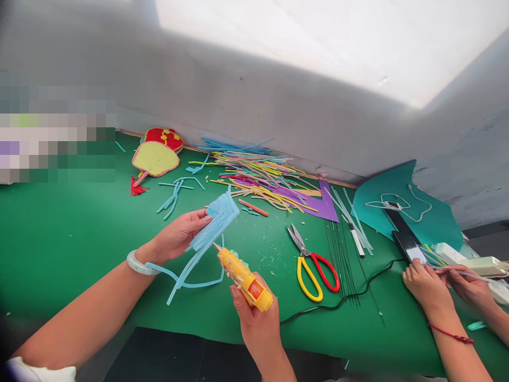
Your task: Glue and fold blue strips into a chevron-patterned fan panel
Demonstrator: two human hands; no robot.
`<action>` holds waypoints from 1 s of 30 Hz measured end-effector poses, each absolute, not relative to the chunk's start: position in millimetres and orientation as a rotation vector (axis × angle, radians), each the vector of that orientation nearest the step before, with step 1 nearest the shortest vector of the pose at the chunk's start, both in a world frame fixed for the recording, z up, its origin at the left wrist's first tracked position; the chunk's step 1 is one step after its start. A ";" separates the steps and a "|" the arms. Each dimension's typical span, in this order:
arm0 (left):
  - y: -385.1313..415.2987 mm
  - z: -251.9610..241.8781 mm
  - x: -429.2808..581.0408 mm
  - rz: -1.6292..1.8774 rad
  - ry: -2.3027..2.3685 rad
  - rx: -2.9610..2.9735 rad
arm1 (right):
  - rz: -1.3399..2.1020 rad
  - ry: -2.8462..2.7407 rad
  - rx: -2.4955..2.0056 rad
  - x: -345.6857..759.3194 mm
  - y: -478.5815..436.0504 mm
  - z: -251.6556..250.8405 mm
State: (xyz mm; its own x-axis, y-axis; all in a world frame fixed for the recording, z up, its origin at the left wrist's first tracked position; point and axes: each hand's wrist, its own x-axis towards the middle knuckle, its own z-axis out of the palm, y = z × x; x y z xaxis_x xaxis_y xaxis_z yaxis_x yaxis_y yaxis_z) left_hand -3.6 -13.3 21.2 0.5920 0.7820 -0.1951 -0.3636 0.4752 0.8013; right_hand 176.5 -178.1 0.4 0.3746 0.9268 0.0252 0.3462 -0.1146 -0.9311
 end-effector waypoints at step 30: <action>-13.5 21.3 -4.2 0.673 0.610 0.780 | 0.536 -1.217 -1.656 196.2 -165.3 2.2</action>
State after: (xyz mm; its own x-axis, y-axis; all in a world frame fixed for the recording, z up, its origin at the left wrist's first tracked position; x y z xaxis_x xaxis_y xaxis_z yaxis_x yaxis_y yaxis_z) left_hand -4.2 -13.5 21.3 0.6343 0.7344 -0.2415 -0.3129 0.5295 0.7885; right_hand 196.2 -165.3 2.2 0.4022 0.8961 0.1878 0.4668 -0.0242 -0.8840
